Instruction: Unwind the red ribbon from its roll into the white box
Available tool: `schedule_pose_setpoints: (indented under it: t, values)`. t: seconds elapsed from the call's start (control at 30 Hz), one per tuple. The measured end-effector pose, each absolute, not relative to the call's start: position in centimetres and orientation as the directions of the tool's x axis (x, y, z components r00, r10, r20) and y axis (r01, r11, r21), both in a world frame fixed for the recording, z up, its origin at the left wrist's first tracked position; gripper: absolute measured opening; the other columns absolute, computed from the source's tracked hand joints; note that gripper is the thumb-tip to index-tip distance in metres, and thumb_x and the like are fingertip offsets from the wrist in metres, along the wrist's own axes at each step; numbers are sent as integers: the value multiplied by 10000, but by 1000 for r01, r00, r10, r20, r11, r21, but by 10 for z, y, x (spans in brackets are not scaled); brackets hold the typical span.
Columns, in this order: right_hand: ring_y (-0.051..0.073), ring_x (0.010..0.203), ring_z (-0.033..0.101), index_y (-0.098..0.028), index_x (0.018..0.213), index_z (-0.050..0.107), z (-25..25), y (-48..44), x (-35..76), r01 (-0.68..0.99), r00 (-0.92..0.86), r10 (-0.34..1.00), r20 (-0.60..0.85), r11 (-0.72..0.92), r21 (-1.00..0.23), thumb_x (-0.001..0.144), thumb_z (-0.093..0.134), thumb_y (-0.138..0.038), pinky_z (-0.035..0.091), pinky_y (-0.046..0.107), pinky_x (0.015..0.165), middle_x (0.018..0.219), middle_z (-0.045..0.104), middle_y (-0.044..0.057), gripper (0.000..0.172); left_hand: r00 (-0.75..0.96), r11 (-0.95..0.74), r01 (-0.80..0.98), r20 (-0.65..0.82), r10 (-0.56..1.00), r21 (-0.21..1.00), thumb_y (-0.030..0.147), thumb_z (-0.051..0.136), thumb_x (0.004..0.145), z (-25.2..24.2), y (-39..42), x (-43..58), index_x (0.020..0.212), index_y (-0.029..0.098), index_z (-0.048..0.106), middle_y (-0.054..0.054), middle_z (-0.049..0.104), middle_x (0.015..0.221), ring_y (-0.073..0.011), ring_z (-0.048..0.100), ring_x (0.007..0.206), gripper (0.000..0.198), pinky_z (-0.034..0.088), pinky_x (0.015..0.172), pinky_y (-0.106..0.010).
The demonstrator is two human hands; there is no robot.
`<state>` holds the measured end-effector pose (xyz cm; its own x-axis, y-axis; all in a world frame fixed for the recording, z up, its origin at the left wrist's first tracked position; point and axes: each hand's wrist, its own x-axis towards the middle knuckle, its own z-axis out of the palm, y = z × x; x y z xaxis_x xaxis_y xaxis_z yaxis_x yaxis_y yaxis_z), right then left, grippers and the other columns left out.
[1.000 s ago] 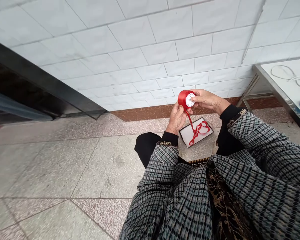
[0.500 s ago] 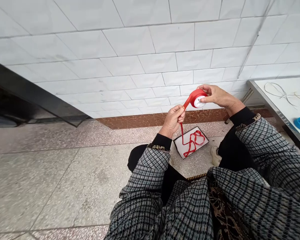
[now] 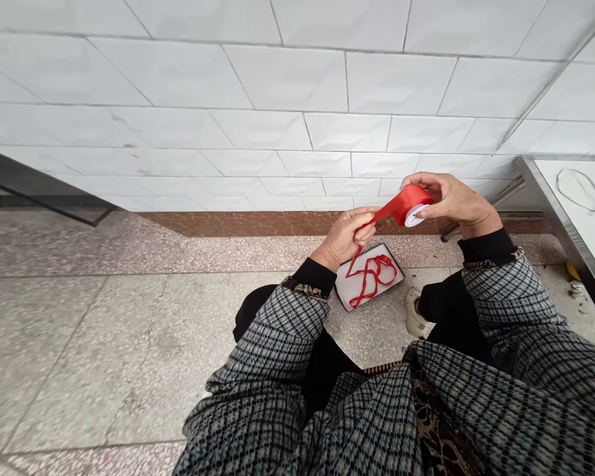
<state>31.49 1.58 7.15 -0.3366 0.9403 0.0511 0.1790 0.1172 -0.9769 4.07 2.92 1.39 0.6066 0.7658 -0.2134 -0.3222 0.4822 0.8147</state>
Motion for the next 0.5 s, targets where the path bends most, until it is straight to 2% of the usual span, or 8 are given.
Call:
schedule_pose_setpoints:
  t: [0.1,0.2,0.23,0.3,0.37,0.4,0.5]
  values:
    - [272,1051,751,-253,1124,828,65,13,321,173,-349,937,11,76,-982,657,1044,-422,619,398,944,1066,789,43,541,643,527,-302,-239,728,794,306,948,925,4,29,46,900,170,841,113,343,497,-31,243,422,174,211,441,-188]
    - [263,1037,750,-245,1149,827,55,13,325,175,-356,934,-8,58,-983,674,1042,-439,619,402,955,1070,790,45,556,623,539,-321,-256,740,779,224,985,854,-6,29,51,896,174,836,77,516,577,-9,247,424,163,197,430,-182]
    - [263,1039,749,-242,1155,828,53,13,325,186,-360,933,-15,56,-981,684,1038,-434,619,404,962,1075,790,47,550,615,536,-333,-252,747,776,199,977,845,-9,28,52,884,171,830,50,591,628,-8,283,434,155,222,433,-182]
    - [264,1046,748,-236,1159,832,50,14,324,208,-367,930,-24,57,-976,699,1030,-405,619,409,977,1090,795,51,529,607,523,-371,-226,762,767,154,945,835,-11,26,54,867,163,823,-15,714,754,-41,464,506,126,364,479,-197]
    - [267,1053,745,-230,1153,840,49,15,321,218,-372,928,-23,63,-974,689,1030,-371,617,414,989,1106,802,54,522,612,516,-411,-192,768,752,113,893,826,-10,24,55,837,147,813,-68,762,827,-103,633,646,88,490,569,-231]
    - [268,1055,743,-227,1151,844,49,16,320,224,-377,926,-23,67,-972,678,1035,-358,616,416,991,1113,804,56,526,611,515,-430,-181,771,741,101,860,825,-8,22,54,805,139,796,-79,761,826,-116,654,672,77,500,582,-236]
    - [271,1040,736,-227,1155,856,48,18,314,277,-393,919,-35,82,-957,671,1049,-345,610,422,975,1111,804,57,534,571,525,-471,-209,794,709,137,775,875,-3,18,52,692,142,693,-55,689,733,-67,501,524,201,353,479,-213]
